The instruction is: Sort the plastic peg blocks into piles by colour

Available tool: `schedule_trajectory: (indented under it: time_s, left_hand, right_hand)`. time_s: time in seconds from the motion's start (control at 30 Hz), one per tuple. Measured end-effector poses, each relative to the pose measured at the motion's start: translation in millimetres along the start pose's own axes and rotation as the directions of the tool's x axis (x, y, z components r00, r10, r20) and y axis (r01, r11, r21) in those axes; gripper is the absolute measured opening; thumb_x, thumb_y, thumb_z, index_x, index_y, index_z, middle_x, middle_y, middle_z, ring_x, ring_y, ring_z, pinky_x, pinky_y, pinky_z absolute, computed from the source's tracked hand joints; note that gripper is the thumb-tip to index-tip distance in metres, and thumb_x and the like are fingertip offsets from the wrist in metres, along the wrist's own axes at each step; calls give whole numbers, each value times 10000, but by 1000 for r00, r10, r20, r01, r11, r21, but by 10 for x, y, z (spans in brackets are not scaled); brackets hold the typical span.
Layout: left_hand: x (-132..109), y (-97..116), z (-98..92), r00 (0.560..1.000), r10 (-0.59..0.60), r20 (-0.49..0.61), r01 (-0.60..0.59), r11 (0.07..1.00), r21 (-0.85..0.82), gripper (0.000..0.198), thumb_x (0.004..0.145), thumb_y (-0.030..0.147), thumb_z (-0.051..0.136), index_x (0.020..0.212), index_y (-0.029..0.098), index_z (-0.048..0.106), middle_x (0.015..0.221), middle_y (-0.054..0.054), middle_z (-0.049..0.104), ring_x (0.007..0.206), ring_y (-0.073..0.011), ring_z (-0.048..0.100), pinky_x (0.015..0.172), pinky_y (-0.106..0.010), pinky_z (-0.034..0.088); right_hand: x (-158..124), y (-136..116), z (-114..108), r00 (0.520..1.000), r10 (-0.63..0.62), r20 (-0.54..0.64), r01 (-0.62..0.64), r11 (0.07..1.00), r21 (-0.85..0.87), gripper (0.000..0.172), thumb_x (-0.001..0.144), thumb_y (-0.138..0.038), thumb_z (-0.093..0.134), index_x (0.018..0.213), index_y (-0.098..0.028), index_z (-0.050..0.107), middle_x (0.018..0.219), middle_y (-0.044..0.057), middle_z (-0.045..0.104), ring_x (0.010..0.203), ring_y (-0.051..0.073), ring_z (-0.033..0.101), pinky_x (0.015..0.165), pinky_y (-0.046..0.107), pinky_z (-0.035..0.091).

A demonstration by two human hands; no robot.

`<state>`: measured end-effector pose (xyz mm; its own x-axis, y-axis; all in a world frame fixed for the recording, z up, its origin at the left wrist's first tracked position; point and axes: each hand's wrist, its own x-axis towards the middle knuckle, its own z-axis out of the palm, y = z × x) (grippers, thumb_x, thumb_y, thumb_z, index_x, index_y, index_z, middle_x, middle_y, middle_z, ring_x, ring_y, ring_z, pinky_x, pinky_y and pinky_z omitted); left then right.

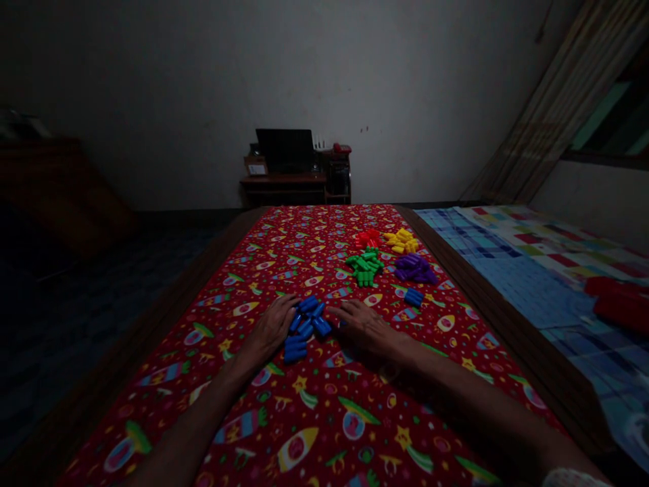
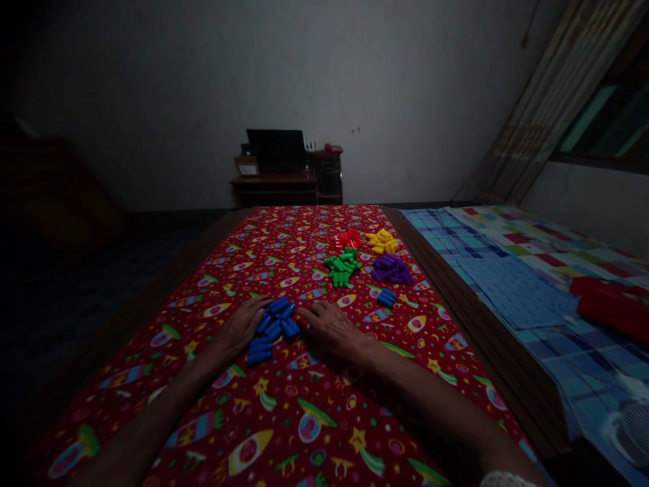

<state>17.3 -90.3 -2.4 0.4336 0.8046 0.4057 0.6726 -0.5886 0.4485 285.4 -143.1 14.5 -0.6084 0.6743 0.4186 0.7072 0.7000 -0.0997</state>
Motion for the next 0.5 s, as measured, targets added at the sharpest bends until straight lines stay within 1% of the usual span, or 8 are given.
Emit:
schedule_trajectory:
  time_s: [0.1,0.17,0.23,0.3,0.4,0.5]
  left_hand:
    - [13,-6,4,1000,-4,3,4,1000,3,462,966,420,278,1201,172,590,1266,-115,591,1192,-235,543,1055,-459,431]
    - [19,-24,14,1000,-2,3,2,1000,6,466,963,427,275,1191,179,596,1264,-113,592,1192,-241,541,1055,-470,427]
    - [19,-44,25,1000,-2,3,2,1000,6,467,961,433,277,1194,182,594,1261,-111,592,1196,-243,536,1060,-478,417]
    - [12,-55,32,1000,-7,2,7,1000,1,466,962,434,276,1199,183,589,1260,-112,590,1198,-242,533,1065,-480,410]
    - [-4,-47,29,1000,-16,5,16,1000,-9,465,968,432,276,1214,176,576,1268,-116,580,1209,-237,522,1071,-470,406]
    - [-9,-29,15,1000,-6,15,6,1000,-13,461,973,422,274,1234,173,561,1278,-113,570,1221,-226,511,1081,-460,396]
  right_hand:
    - [-264,276,-172,992,95,-85,-100,993,-56,299,920,-252,519,1208,-192,571,1096,112,628,996,219,556,854,362,480]
    - [-457,467,-290,978,178,-107,-190,975,-116,243,908,-237,533,1129,-184,617,1070,116,640,971,228,559,849,371,470]
    - [-622,620,-395,964,254,-84,-265,950,-165,196,905,-224,530,1058,-180,645,1029,112,652,939,228,564,840,372,460]
    - [-722,703,-478,953,298,-46,-302,937,-177,177,911,-236,517,1002,-179,658,991,106,655,908,222,568,830,368,454]
    - [-686,653,-541,952,301,-61,-306,944,-124,200,916,-279,513,1011,-172,652,1022,122,646,932,229,572,832,371,454]
    - [-431,406,-483,968,230,-99,-232,973,-6,228,937,-294,484,1060,-173,632,1037,121,649,930,209,586,821,340,461]
